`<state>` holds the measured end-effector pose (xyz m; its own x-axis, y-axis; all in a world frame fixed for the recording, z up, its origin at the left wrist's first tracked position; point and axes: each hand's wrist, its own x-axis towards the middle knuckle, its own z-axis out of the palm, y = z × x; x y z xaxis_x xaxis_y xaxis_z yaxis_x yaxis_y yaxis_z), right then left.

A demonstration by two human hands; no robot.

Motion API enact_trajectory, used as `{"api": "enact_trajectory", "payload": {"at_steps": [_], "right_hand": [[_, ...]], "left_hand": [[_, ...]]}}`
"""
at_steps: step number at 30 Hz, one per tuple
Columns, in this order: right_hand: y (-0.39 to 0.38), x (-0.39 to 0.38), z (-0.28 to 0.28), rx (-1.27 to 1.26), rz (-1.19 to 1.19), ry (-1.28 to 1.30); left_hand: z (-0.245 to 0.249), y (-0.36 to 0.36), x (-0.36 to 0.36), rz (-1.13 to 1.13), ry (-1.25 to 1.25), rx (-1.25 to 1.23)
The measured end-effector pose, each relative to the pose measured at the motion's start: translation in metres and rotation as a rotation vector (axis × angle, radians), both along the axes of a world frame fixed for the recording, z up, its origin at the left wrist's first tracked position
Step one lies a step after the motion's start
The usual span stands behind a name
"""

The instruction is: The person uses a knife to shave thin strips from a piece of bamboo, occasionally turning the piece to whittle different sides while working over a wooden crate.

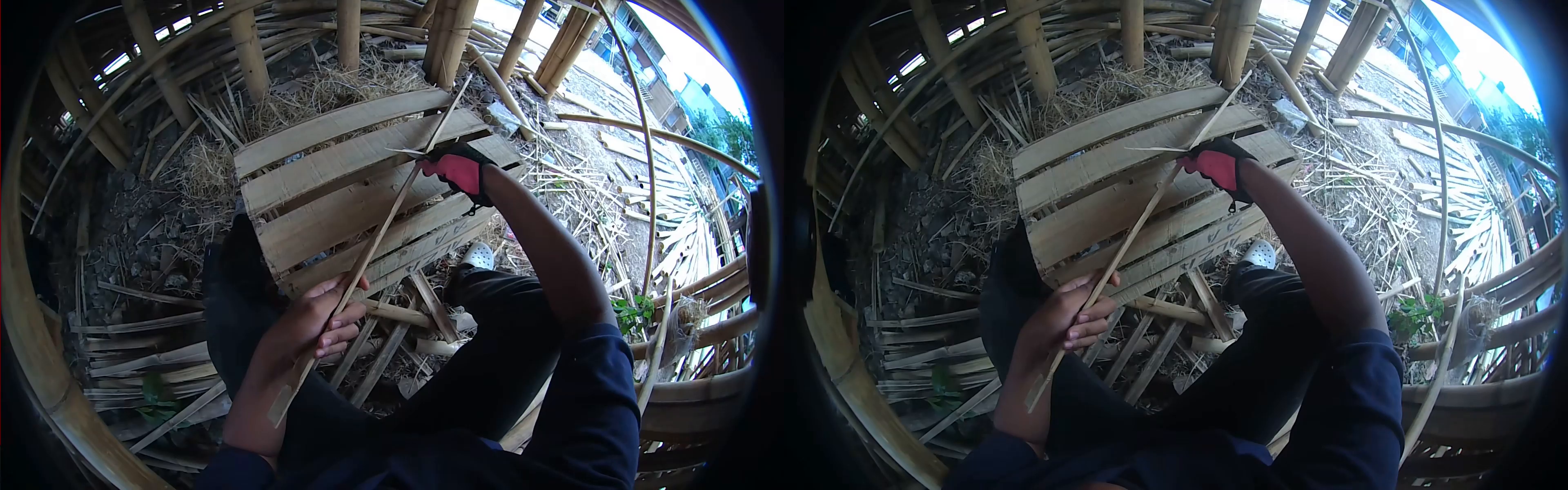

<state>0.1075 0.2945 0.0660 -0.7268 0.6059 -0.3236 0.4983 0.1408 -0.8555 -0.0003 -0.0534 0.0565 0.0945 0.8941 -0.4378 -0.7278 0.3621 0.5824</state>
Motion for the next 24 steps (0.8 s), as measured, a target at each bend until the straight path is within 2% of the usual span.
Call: {"api": "enact_trajectory", "payload": {"at_steps": [5, 8, 11, 14, 17, 20, 23, 24], "right_hand": [[0.008, -0.007, -0.016, 0.105, -0.052, 0.021], [0.012, -0.008, -0.024, 0.301, -0.004, -0.028], [0.005, -0.008, -0.015, 0.554, 0.021, -0.232], [0.001, -0.008, -0.014, 0.632, -0.006, -0.278], [-0.025, -0.005, 0.008, 1.225, 0.11, -0.404], [-0.01, -0.01, 0.006, 1.134, 0.141, -0.371], [0.008, 0.002, 0.006, 0.911, 0.297, -0.233], [0.007, 0.013, 0.018, 0.561, 0.295, -0.175]], "left_hand": [[0.001, 0.002, 0.0, -0.003, 0.007, -0.01], [0.003, 0.002, 0.003, 0.004, 0.029, -0.026], [0.002, 0.002, 0.003, -0.001, 0.033, -0.016], [0.0, 0.003, 0.003, -0.005, 0.043, -0.009], [-0.001, 0.003, 0.002, 0.003, 0.053, -0.013], [-0.004, 0.002, -0.006, 0.034, -0.01, 0.012], [0.0, -0.001, -0.01, 0.033, 0.024, 0.011], [-0.001, -0.001, -0.011, 0.034, 0.018, 0.022]]}}
